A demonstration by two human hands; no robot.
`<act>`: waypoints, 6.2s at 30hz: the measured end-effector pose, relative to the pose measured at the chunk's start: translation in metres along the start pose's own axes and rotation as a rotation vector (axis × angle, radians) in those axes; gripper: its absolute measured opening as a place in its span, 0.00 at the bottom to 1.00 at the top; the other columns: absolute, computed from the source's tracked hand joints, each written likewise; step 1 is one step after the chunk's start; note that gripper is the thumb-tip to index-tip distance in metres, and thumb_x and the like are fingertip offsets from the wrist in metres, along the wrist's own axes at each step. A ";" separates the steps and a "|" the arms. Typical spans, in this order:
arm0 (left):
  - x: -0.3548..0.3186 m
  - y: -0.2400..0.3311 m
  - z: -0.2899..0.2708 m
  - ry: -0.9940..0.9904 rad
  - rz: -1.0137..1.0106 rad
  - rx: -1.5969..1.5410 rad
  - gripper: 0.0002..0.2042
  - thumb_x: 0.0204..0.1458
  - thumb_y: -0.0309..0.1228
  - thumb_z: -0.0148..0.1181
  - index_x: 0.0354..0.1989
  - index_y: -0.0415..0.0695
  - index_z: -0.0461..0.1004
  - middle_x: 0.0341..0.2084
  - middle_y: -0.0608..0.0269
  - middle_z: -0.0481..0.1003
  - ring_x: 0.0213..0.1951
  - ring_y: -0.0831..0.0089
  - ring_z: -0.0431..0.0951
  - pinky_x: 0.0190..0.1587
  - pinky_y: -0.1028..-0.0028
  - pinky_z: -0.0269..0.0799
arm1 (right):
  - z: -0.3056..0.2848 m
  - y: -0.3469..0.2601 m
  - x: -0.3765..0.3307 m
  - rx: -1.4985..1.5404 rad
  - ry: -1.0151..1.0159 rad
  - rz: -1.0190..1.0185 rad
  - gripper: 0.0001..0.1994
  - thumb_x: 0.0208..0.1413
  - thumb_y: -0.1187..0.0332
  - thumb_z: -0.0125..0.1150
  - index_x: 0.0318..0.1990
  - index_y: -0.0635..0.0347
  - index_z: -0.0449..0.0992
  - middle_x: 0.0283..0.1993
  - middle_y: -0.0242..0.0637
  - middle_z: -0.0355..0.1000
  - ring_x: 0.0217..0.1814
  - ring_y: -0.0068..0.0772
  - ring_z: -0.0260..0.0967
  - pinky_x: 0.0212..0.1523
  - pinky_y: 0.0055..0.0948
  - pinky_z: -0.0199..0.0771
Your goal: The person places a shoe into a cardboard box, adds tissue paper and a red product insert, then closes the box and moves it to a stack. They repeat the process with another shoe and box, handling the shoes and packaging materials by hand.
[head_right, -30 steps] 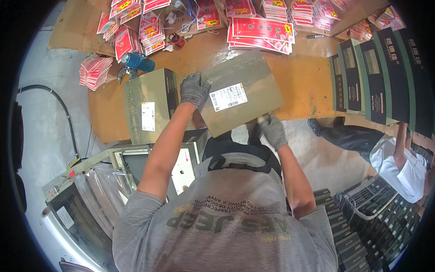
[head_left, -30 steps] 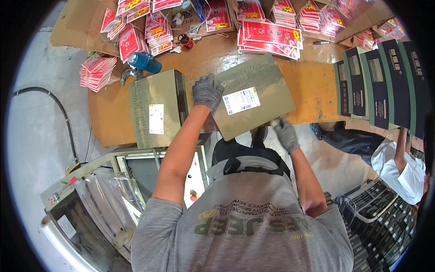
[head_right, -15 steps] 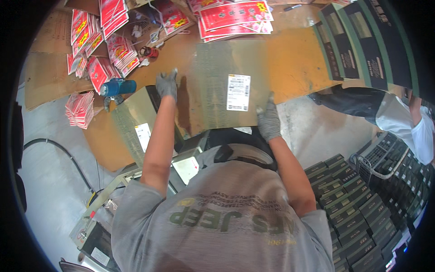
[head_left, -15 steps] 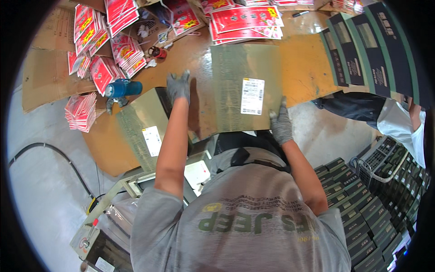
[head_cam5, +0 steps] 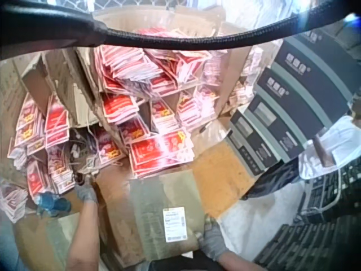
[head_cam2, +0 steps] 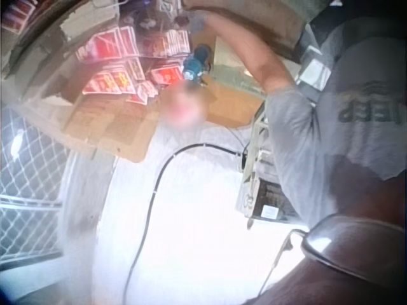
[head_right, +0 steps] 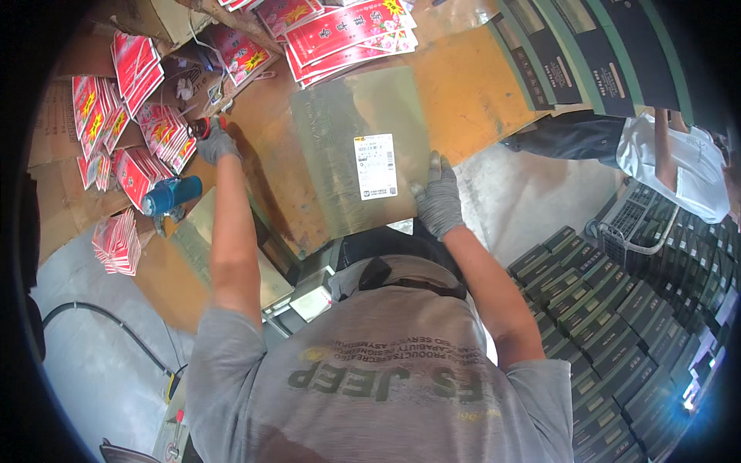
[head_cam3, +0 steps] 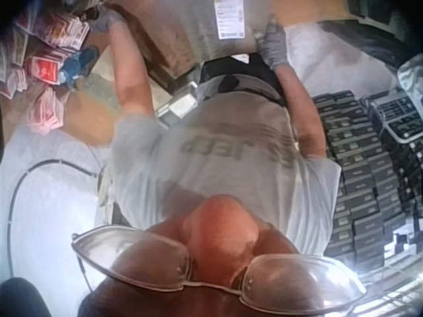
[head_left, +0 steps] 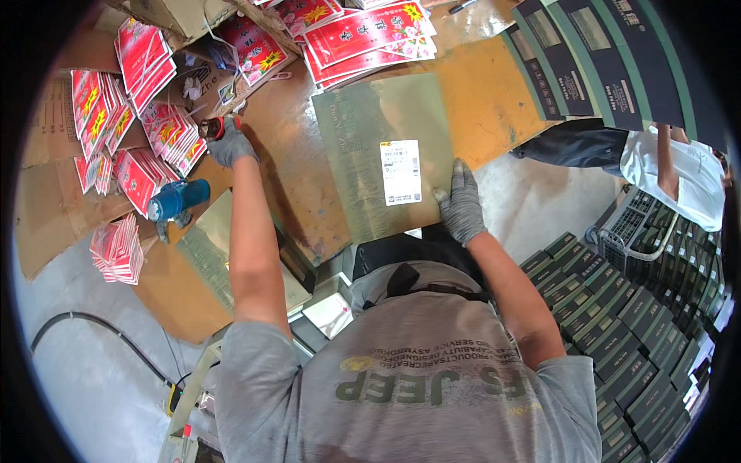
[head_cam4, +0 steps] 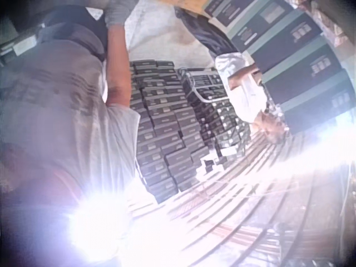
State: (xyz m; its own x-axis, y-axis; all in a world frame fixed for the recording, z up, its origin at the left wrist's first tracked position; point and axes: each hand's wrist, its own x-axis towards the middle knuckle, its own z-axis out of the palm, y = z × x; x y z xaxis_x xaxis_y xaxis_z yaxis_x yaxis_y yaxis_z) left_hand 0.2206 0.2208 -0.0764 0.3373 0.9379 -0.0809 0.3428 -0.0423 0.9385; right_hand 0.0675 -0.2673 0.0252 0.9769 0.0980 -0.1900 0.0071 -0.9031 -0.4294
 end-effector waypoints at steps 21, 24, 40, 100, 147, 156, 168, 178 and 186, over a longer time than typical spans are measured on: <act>-0.289 0.105 -0.139 -1.286 -0.940 -0.411 0.22 0.68 0.47 0.54 0.55 0.38 0.74 0.35 0.63 0.78 0.37 0.76 0.79 0.41 0.75 0.78 | -0.034 -0.141 0.141 -0.163 -0.156 0.135 0.25 0.51 0.48 0.65 0.50 0.55 0.74 0.47 0.48 0.77 0.47 0.49 0.79 0.46 0.48 0.77; -0.283 0.093 -0.139 -1.246 -0.939 -0.405 0.22 0.68 0.47 0.54 0.54 0.38 0.75 0.33 0.64 0.78 0.35 0.77 0.79 0.41 0.77 0.78 | -0.042 -0.150 0.145 -0.234 -0.221 0.087 0.24 0.53 0.50 0.65 0.50 0.57 0.72 0.46 0.50 0.77 0.48 0.50 0.78 0.49 0.48 0.76; -0.109 0.014 -0.073 -0.365 0.271 0.075 0.31 0.42 0.43 0.79 0.53 0.39 0.77 0.51 0.50 0.79 0.50 0.57 0.79 0.57 0.61 0.72 | 0.000 -0.034 0.002 -0.086 0.193 -0.015 0.37 0.65 0.53 0.52 0.71 0.74 0.53 0.66 0.69 0.60 0.68 0.67 0.61 0.70 0.54 0.60; -0.391 0.006 -0.135 -0.380 -0.018 0.666 0.32 0.66 0.57 0.45 0.54 0.36 0.76 0.47 0.38 0.79 0.51 0.44 0.78 0.55 0.56 0.71 | 0.005 0.060 0.022 0.304 -0.086 -0.164 0.35 0.59 0.48 0.60 0.63 0.70 0.66 0.54 0.62 0.72 0.56 0.62 0.72 0.60 0.49 0.71; -0.368 -0.023 -0.153 -0.564 0.098 0.553 0.29 0.66 0.57 0.45 0.53 0.41 0.76 0.46 0.40 0.79 0.50 0.42 0.78 0.54 0.54 0.71 | 0.031 0.105 0.020 1.395 -0.743 0.259 0.47 0.45 0.53 0.74 0.73 0.58 0.59 0.67 0.40 0.67 0.68 0.37 0.66 0.67 0.38 0.68; -0.346 -0.028 -0.169 -0.796 0.007 0.485 0.30 0.65 0.56 0.49 0.54 0.37 0.76 0.45 0.41 0.80 0.49 0.47 0.79 0.55 0.56 0.71 | 0.008 0.101 0.050 1.075 -0.809 -0.020 0.47 0.43 0.48 0.71 0.72 0.55 0.61 0.64 0.36 0.69 0.65 0.32 0.67 0.65 0.33 0.66; -0.353 0.066 -0.328 -0.168 0.076 -0.536 0.41 0.55 0.54 0.64 0.71 0.41 0.59 0.64 0.55 0.67 0.63 0.63 0.69 0.66 0.61 0.68 | -0.050 -0.091 -0.006 1.380 -1.007 -0.222 0.45 0.47 0.49 0.64 0.72 0.63 0.59 0.64 0.45 0.68 0.65 0.37 0.69 0.64 0.37 0.71; -0.289 -0.019 -0.391 0.251 -0.307 -0.813 0.29 0.56 0.47 0.66 0.63 0.47 0.70 0.55 0.57 0.75 0.55 0.59 0.77 0.58 0.55 0.76 | 0.109 -0.233 -0.079 1.138 -1.212 -0.172 0.70 0.42 0.51 0.80 0.76 0.73 0.26 0.74 0.61 0.52 0.76 0.47 0.54 0.73 0.34 0.57; -0.308 -0.024 -0.367 0.285 -0.331 -0.870 0.33 0.58 0.51 0.63 0.69 0.53 0.60 0.63 0.59 0.69 0.60 0.60 0.73 0.59 0.55 0.73 | 0.084 -0.249 -0.077 1.051 -1.205 -0.240 0.61 0.46 0.50 0.79 0.76 0.64 0.39 0.69 0.51 0.62 0.69 0.44 0.64 0.65 0.39 0.71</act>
State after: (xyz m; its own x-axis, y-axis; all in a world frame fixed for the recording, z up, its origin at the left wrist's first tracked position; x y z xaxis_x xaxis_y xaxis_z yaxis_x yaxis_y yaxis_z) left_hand -0.2130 0.0588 0.0492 0.0759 0.9096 -0.4084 -0.4241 0.4002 0.8124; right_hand -0.0273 -0.0147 0.0724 0.2450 0.8993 -0.3622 -0.5095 -0.1984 -0.8373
